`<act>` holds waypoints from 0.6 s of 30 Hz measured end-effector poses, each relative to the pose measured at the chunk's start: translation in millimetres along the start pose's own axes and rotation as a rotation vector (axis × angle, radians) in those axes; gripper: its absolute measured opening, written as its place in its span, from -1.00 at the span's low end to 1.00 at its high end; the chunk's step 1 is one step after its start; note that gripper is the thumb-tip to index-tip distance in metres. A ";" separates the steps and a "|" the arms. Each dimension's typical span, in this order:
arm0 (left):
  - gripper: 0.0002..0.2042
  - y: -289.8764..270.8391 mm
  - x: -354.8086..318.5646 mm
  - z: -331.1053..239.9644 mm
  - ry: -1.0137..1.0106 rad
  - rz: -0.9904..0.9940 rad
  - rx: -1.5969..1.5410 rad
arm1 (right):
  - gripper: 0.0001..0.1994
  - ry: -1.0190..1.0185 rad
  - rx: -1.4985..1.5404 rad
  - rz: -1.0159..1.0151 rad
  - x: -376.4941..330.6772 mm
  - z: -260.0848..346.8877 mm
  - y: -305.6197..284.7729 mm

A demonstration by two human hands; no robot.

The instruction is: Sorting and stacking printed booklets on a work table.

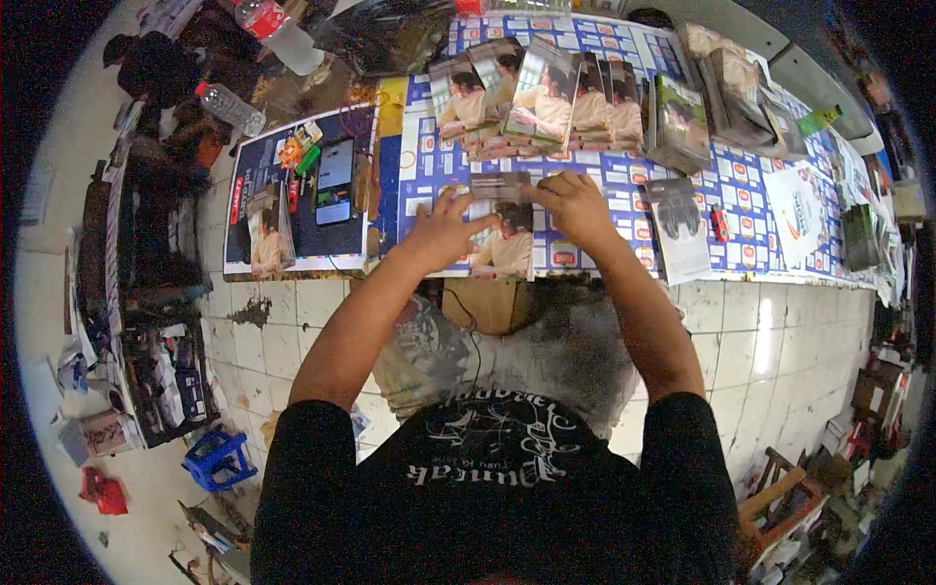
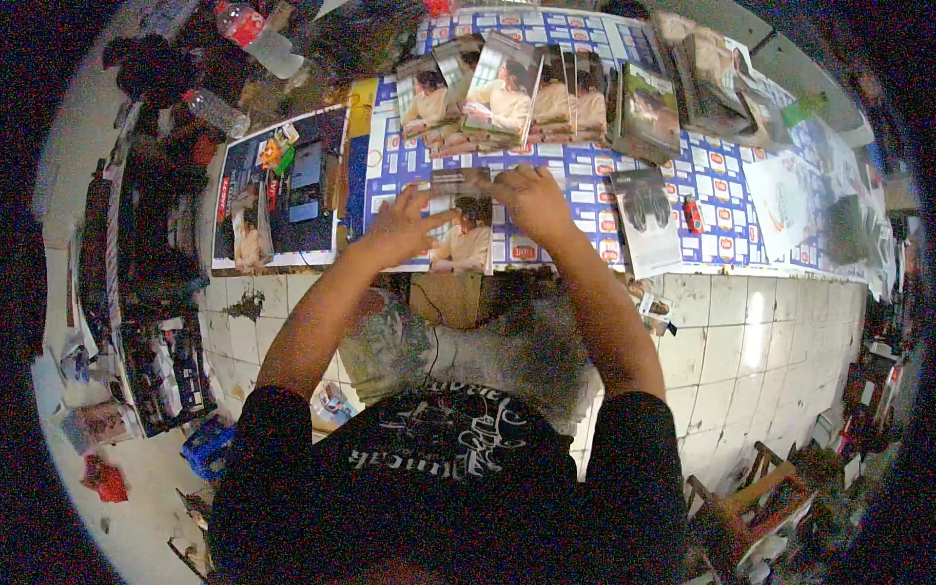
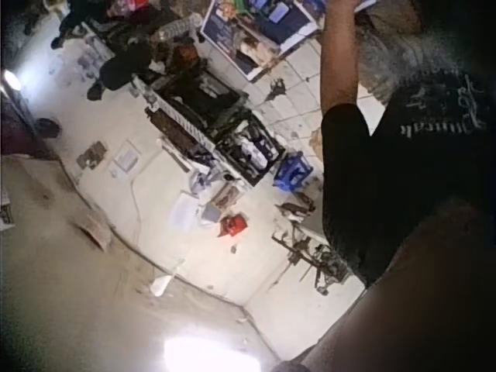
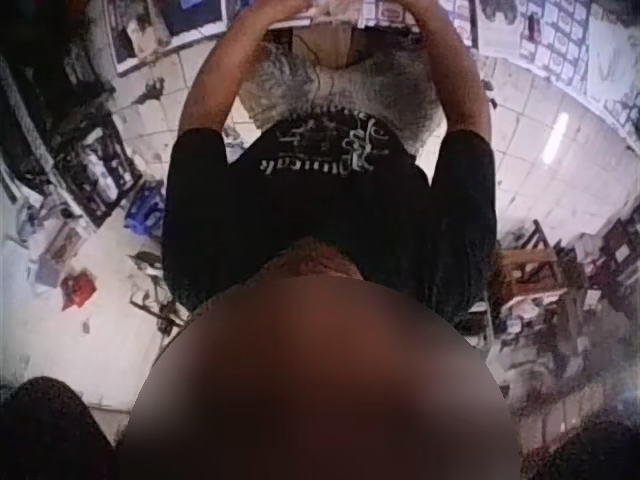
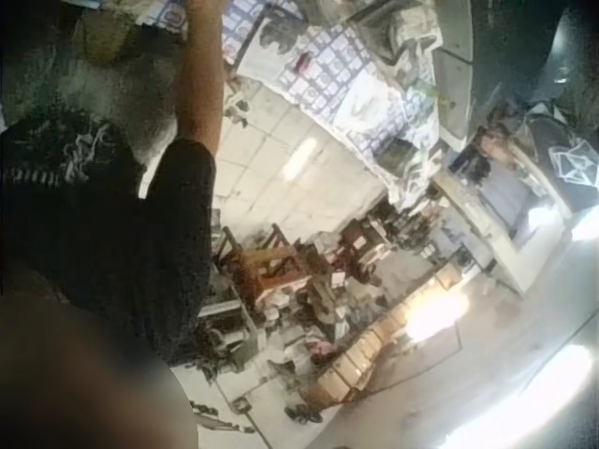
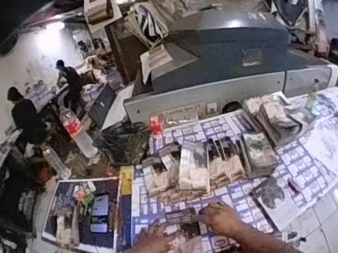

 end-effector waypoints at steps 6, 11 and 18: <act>-0.40 5.1 1.4 8.3 0.025 -0.043 -0.097 | -0.57 -0.330 0.169 0.198 -65.6 40.9 -22.5; -0.32 2.0 -0.5 4.7 -0.010 -0.013 -0.010 | -0.48 -0.203 0.029 0.165 -55.8 21.7 -30.5; -0.35 5.6 -0.7 15.0 0.004 0.003 -0.080 | -0.45 -0.355 0.093 0.130 -58.9 48.4 -25.0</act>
Point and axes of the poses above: each hand's wrist, its own x-axis towards the middle knuckle, its own y-axis out of the palm, z = x × y, the point moved 8 cm from there along x, towards the middle knuckle, and after that the axes turned 14 degrees about -x, right-handed, at the moved point
